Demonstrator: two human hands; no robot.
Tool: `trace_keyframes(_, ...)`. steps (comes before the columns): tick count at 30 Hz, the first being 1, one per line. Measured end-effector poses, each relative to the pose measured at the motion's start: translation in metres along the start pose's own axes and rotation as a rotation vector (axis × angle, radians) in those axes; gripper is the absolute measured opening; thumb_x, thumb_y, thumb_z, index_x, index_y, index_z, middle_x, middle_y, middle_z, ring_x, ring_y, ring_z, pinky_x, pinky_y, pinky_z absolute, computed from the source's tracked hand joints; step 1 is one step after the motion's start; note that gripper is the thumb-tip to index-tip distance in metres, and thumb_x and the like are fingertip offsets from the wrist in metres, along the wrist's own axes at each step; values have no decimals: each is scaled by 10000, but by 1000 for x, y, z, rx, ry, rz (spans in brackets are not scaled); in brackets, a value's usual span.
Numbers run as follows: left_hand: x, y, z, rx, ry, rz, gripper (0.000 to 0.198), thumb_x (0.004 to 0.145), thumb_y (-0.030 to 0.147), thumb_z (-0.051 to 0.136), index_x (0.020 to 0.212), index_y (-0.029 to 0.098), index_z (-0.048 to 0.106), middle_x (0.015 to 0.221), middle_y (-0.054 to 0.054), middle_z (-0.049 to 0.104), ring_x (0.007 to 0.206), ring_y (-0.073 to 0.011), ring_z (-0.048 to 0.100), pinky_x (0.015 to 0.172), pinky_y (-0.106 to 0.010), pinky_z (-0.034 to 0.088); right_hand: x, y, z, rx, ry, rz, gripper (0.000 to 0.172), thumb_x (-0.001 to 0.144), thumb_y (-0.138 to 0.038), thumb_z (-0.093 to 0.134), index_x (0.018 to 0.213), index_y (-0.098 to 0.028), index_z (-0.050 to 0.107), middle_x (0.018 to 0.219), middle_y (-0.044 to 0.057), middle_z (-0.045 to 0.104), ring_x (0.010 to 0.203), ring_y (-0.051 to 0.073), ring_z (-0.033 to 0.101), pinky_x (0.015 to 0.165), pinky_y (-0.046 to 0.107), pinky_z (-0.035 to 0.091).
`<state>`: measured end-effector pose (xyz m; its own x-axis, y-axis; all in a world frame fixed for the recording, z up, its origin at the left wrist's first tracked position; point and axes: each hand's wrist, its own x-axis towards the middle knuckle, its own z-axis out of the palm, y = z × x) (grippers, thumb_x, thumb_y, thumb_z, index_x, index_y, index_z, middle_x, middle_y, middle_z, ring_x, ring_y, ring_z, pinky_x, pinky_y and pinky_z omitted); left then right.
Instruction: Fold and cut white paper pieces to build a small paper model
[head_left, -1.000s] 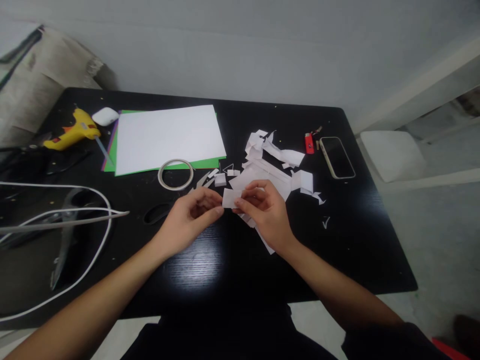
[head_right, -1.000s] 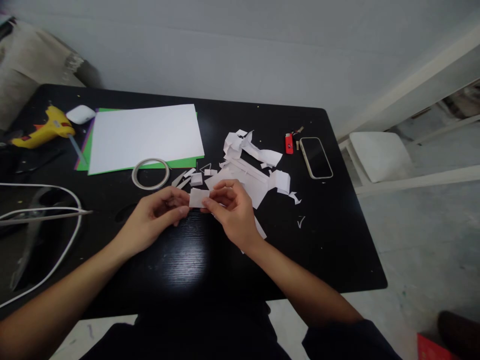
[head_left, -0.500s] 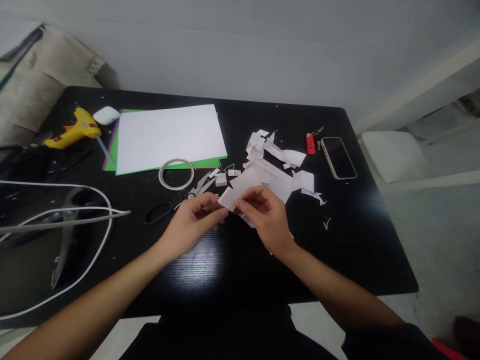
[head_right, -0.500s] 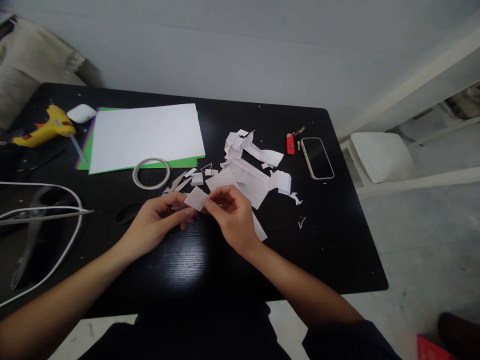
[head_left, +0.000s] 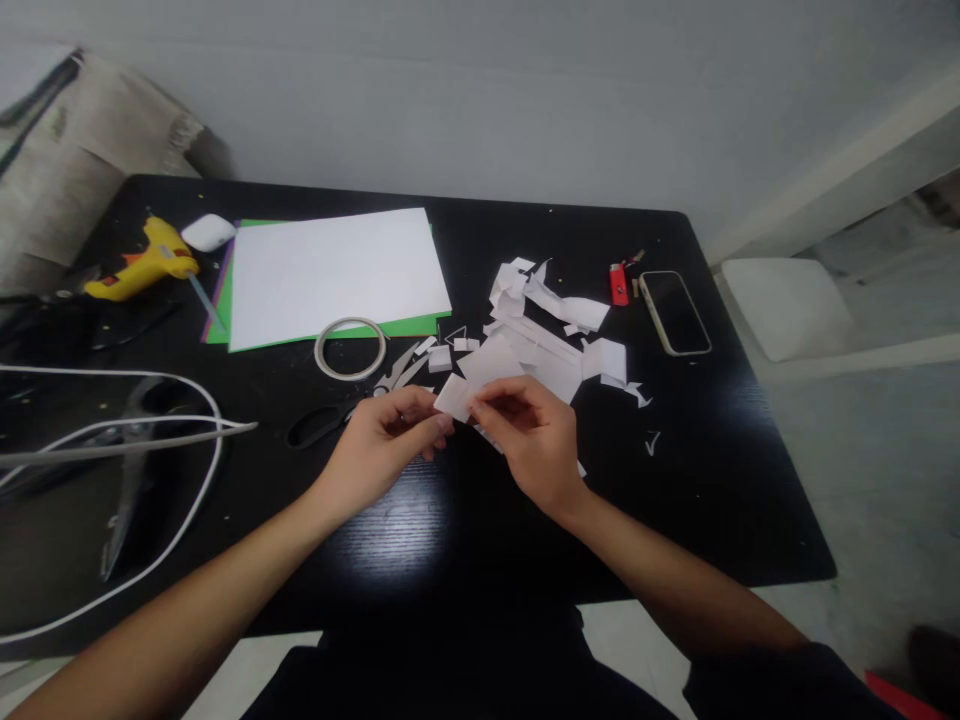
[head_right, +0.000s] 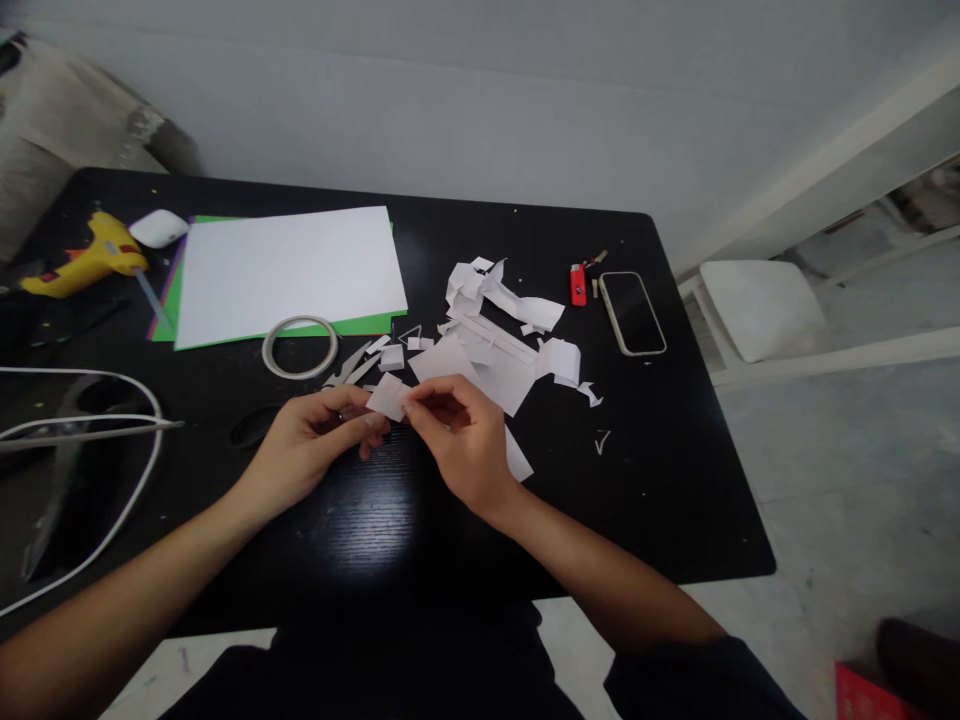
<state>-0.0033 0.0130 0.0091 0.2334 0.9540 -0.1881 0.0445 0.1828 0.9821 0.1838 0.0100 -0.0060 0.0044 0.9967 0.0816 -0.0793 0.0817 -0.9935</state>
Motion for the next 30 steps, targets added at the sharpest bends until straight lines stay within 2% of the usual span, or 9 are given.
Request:
trace_keyframes(6, 0, -1, 1, 9, 41, 16, 85, 849, 236, 759, 812, 161, 746, 638, 21, 699, 548, -89, 635, 543, -183, 548, -2, 2, -1, -107, -23, -63, 71, 901, -187, 783, 943, -239, 762, 916, 16, 756, 841, 165, 751, 759, 290, 660)
trace_keyframes(9, -1, -2, 2, 31, 73, 58, 63, 849, 224, 757, 831, 164, 751, 633, 24, 701, 554, -95, 649, 546, -182, 554, -1, 2, -2, -274, -26, -206, 56, 914, -184, 777, 940, -232, 766, 987, 47, 715, 871, 176, 731, 754, 308, 665)
trace_keyframes(13, -3, -5, 2, 95, 102, 139, 62, 865, 226, 749, 876, 166, 755, 642, 23, 712, 562, -100, 665, 551, -181, 551, -1, 0, -2, -507, -48, -405, 82, 956, -160, 731, 945, -230, 772, 931, 50, 747, 852, 186, 743, 800, 339, 659)
trace_keyframes(18, -4, -11, 1, 268, 131, 262, 47, 895, 214, 738, 877, 171, 748, 674, 21, 718, 586, -96, 658, 579, -180, 531, -4, 2, -2, -600, -94, -521, 130, 989, -116, 672, 1020, -201, 766, 959, 63, 800, 899, 192, 777, 838, 333, 664)
trace_keyframes(22, -5, -13, -1, 414, 140, 372, 31, 908, 171, 726, 884, 186, 737, 698, 36, 710, 601, -87, 642, 593, -178, 515, -6, 4, -2, -632, -118, -549, 157, 1003, -122, 646, 1065, -204, 765, 988, 74, 801, 929, 204, 778, 849, 354, 670)
trace_keyframes(30, -5, -13, -4, 554, 115, 464, 76, 941, 205, 694, 867, 191, 697, 685, 26, 666, 599, -106, 602, 582, -221, 494, -9, 5, -3, -633, -189, -444, 208, 1022, -149, 598, 1121, -240, 757, 1041, 82, 797, 970, 233, 767, 875, 428, 663)
